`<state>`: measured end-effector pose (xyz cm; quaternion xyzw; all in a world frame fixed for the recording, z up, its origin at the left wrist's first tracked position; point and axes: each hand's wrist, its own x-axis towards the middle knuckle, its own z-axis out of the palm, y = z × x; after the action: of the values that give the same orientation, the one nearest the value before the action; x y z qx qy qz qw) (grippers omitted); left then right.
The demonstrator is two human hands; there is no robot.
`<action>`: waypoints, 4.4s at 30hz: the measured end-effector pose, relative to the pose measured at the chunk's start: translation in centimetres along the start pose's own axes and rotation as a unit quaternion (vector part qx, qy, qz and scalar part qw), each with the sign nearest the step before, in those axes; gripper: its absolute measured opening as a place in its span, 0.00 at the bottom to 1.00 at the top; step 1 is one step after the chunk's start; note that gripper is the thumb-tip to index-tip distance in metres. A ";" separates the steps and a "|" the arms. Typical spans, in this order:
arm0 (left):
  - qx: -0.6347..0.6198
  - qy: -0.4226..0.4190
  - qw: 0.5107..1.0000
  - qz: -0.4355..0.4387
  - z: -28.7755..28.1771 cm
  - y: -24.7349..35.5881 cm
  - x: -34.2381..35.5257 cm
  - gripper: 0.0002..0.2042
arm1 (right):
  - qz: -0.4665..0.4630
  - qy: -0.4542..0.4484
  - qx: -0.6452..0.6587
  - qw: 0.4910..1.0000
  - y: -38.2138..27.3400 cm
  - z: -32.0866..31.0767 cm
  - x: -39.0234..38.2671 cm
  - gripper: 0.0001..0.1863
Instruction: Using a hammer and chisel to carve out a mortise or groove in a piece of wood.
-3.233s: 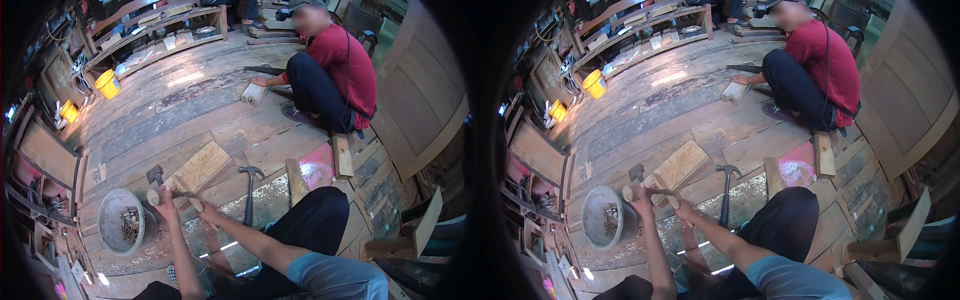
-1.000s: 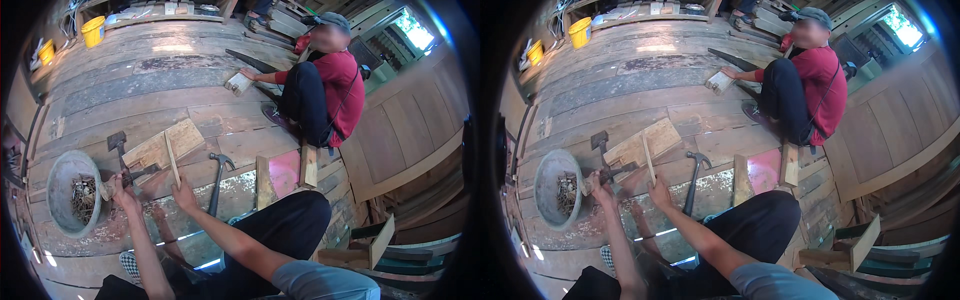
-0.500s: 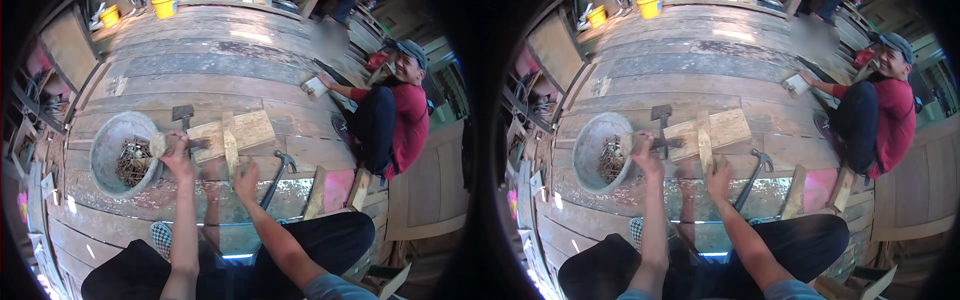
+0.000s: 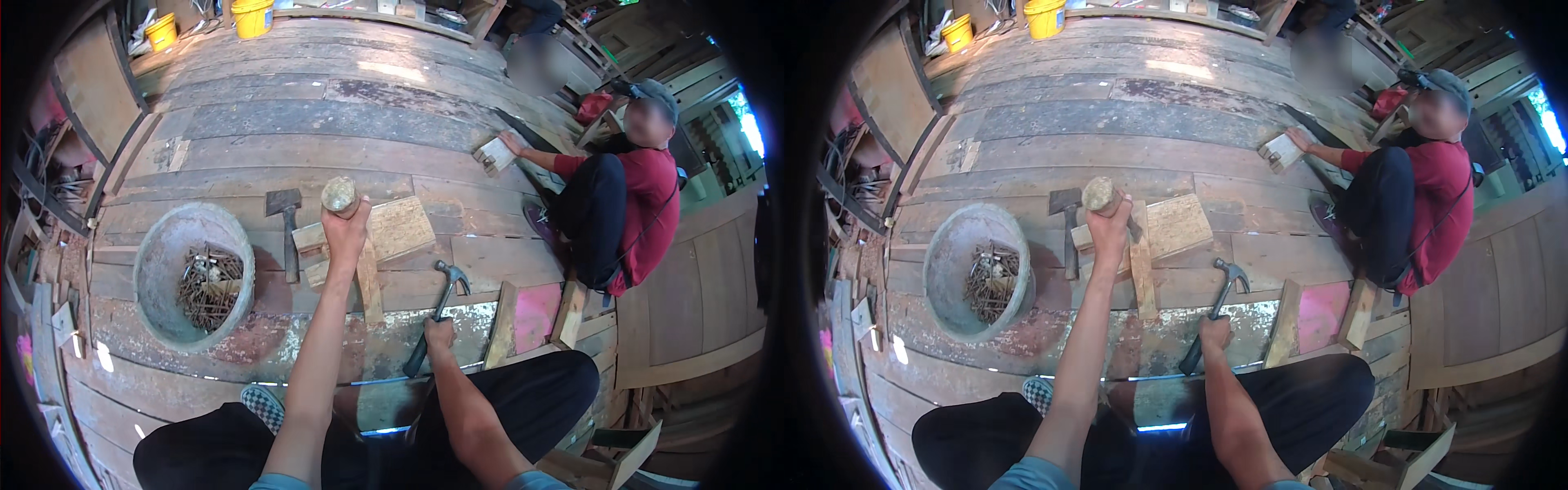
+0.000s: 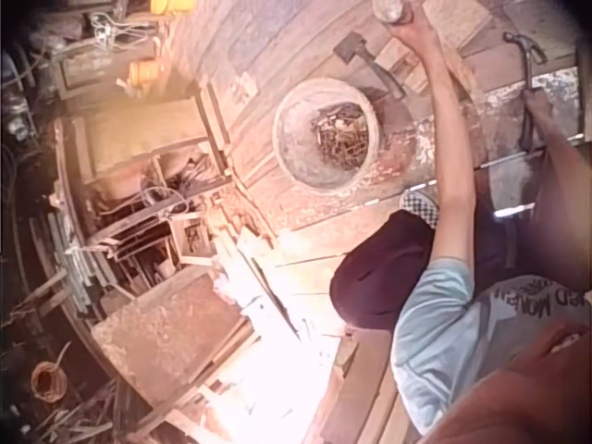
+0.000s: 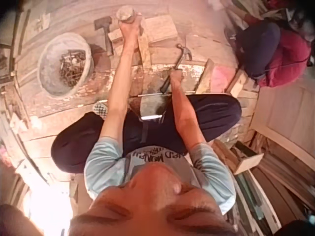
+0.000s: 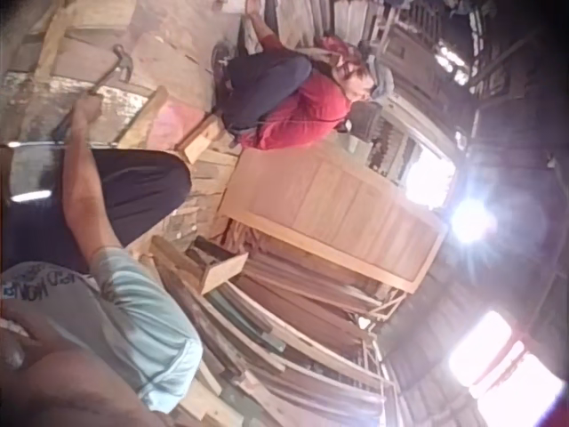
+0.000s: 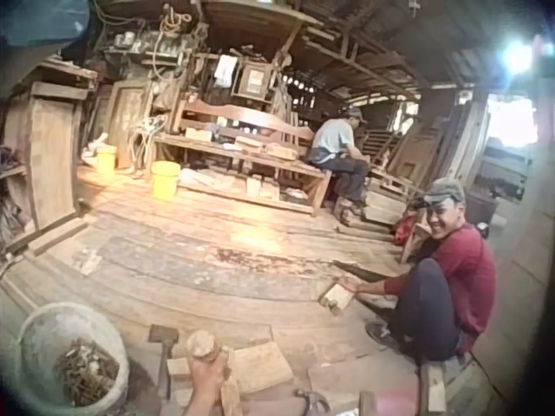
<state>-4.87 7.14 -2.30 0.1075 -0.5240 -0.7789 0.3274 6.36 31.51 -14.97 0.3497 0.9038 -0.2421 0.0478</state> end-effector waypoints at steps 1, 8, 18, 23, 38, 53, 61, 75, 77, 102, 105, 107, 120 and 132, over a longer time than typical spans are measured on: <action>0.016 0.007 1.000 0.003 0.7 -0.2 -0.1 0.16 | 0.025 -0.059 0.029 0.998 0.9 0.0 1.6 0.22; -0.040 0.000 0.998 -0.056 0.0 -0.8 2.6 0.13 | 0.282 -0.319 0.447 0.787 -1.4 -2.3 2.0 0.08; -0.028 -0.085 0.995 -0.048 -0.5 -0.6 3.5 0.04 | 0.216 -0.409 0.414 0.784 -12.5 -15.9 -0.7 0.02; -0.017 -0.065 0.995 -0.067 -1.0 -0.9 3.1 0.10 | 0.165 -0.447 0.508 0.717 -15.2 -19.9 -5.6 0.04; -0.011 -0.122 0.992 -0.031 -1.7 0.3 2.0 0.07 | 0.007 -0.367 0.393 0.843 -13.1 -22.9 -11.7 0.17; 0.088 -0.162 0.982 0.032 -0.6 1.2 0.4 0.05 | -0.227 -0.297 0.268 0.888 -13.5 -24.6 -10.2 0.16; 0.110 -0.184 0.976 0.026 -0.2 1.2 -0.9 0.04 | -0.292 -0.229 0.252 0.894 -15.5 -25.7 -10.5 0.13; 0.061 -0.153 0.986 0.039 -0.2 -0.7 -0.1 0.06 | -0.234 -0.295 0.285 0.882 -14.3 -23.9 -9.0 0.08; 0.049 -0.142 0.988 0.033 0.0 -0.8 -0.2 0.05 | -0.263 -0.289 0.239 0.889 -14.5 -24.3 -9.4 0.07; 0.072 -0.158 0.983 0.056 -0.3 -1.5 0.1 0.07 | -0.375 -0.208 0.137 0.893 -15.5 -23.5 -11.6 0.09; 0.092 -0.139 0.984 0.057 -0.8 -1.6 0.3 0.10 | -0.390 -0.206 0.142 0.886 -15.8 -23.7 -11.8 0.08; 0.101 -0.132 0.985 0.046 -0.5 -1.9 0.3 0.11 | -0.396 -0.203 0.145 0.884 -15.8 -23.7 -11.9 0.08; 0.120 -0.100 0.981 0.112 -0.1 -2.6 0.0 0.06 | -0.393 -0.210 0.159 0.881 -15.4 -22.1 -11.6 0.09; 0.144 -0.100 0.980 0.095 0.4 -0.7 -1.1 0.08 | -0.328 -0.271 0.095 0.900 -16.0 -23.6 -12.1 0.12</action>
<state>-4.48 8.32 -2.91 0.0251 -0.6686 -0.6675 0.3270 6.90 25.07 15.33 -0.0423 0.8920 -0.4146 0.1751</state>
